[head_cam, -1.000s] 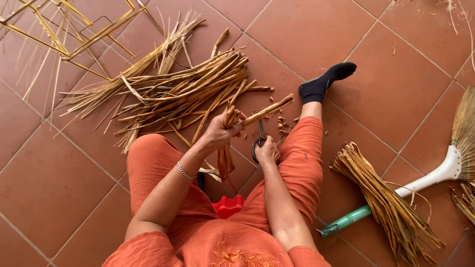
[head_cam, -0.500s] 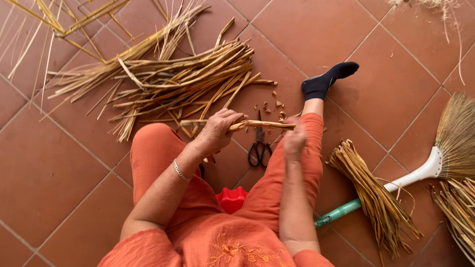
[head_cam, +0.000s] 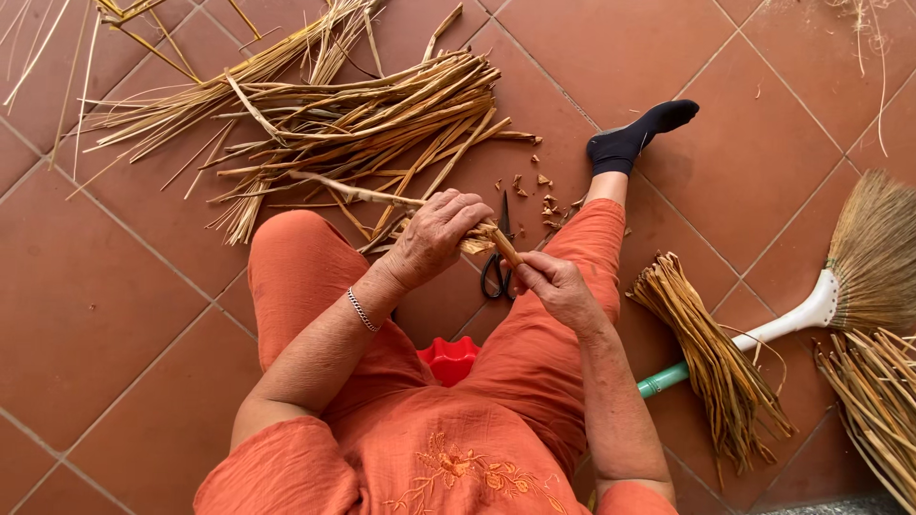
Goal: The person sits on a tiled floor and uses shears to trim the ends of dried palm fronds. They gather the trimmed fronds into bundles and tie them together with a thin strip of material to form a broom head.
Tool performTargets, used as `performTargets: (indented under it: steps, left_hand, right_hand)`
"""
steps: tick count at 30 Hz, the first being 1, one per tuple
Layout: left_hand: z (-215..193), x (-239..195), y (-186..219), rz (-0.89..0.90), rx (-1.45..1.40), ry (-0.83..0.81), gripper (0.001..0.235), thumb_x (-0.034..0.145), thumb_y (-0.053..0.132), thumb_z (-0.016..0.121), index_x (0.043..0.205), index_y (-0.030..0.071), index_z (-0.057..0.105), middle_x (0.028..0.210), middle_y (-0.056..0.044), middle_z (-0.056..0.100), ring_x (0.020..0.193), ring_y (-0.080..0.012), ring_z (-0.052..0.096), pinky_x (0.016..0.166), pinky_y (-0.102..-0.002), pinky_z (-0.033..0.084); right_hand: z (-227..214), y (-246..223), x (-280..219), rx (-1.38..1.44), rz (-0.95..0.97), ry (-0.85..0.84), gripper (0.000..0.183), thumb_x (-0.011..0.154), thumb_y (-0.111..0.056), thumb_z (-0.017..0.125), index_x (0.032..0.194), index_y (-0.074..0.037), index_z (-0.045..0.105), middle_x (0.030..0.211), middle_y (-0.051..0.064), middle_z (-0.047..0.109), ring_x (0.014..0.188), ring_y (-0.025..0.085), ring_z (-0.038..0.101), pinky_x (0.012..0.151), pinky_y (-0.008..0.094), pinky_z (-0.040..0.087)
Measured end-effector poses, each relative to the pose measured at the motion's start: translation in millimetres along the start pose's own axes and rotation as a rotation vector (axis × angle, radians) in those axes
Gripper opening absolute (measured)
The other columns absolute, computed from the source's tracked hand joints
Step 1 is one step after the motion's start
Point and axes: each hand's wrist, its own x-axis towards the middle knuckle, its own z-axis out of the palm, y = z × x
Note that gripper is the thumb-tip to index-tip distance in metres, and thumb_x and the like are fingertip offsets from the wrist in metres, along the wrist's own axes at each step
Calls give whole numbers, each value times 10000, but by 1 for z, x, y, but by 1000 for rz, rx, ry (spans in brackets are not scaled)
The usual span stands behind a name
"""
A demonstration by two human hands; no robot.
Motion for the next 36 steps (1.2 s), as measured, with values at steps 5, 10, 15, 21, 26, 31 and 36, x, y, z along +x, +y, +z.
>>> performTargets:
  steps: [5,10,15,21,26,31,36]
  left_hand:
    - [11,-13,-8,-16,72,-99,216,925,35,695,1134,49,643,1043,-85,668,963,-269,653,853,-393,544]
    - [37,-28,-12,-512,-331,-552,102,955,120,686,1055,100,679,860,-47,682,726,-151,634,680,-314,548]
    - [49,-29,-12,-830,-1031,-366,238,1053,259,697,1055,26,747,822,-7,684,724,-89,608,652,-276,517]
    - [48,-27,-6,-514,-553,-160,279,909,171,783,1104,45,629,917,-38,706,800,-97,668,698,-289,567]
    - [53,-32,-8,-252,-129,-260,99,987,106,734,1011,61,649,918,-70,684,840,-164,656,720,-321,577]
    - [60,-33,0,-691,-776,-435,127,971,179,705,982,54,722,782,-17,701,692,-102,632,620,-308,541]
    - [56,-25,1,-950,-1145,-339,115,994,179,735,980,66,743,793,-1,662,689,-77,593,612,-261,510]
  right_hand:
    - [2,8,-9,-215,-100,246,143,1001,-41,668,1118,-28,748,872,18,737,697,108,659,585,262,525]
    - [1,0,-13,-749,-445,522,98,991,-37,707,1086,-14,703,922,92,706,731,191,679,606,314,544]
    - [13,1,-19,-899,-552,562,138,1009,-78,680,1135,-22,677,929,94,680,777,249,682,667,364,557]
    - [20,5,-29,-897,-441,473,158,982,-102,710,1111,-11,709,831,87,681,663,210,660,564,336,523]
    - [17,7,-33,-556,-294,449,98,992,-88,679,1030,-19,738,748,53,702,546,139,625,470,280,495]
    - [11,4,-33,-851,-399,524,113,1007,-110,708,1061,-14,731,766,69,683,576,168,616,508,322,478]
    - [15,3,-35,-922,-436,459,245,1009,-171,705,1172,11,697,839,99,655,660,215,642,570,352,515]
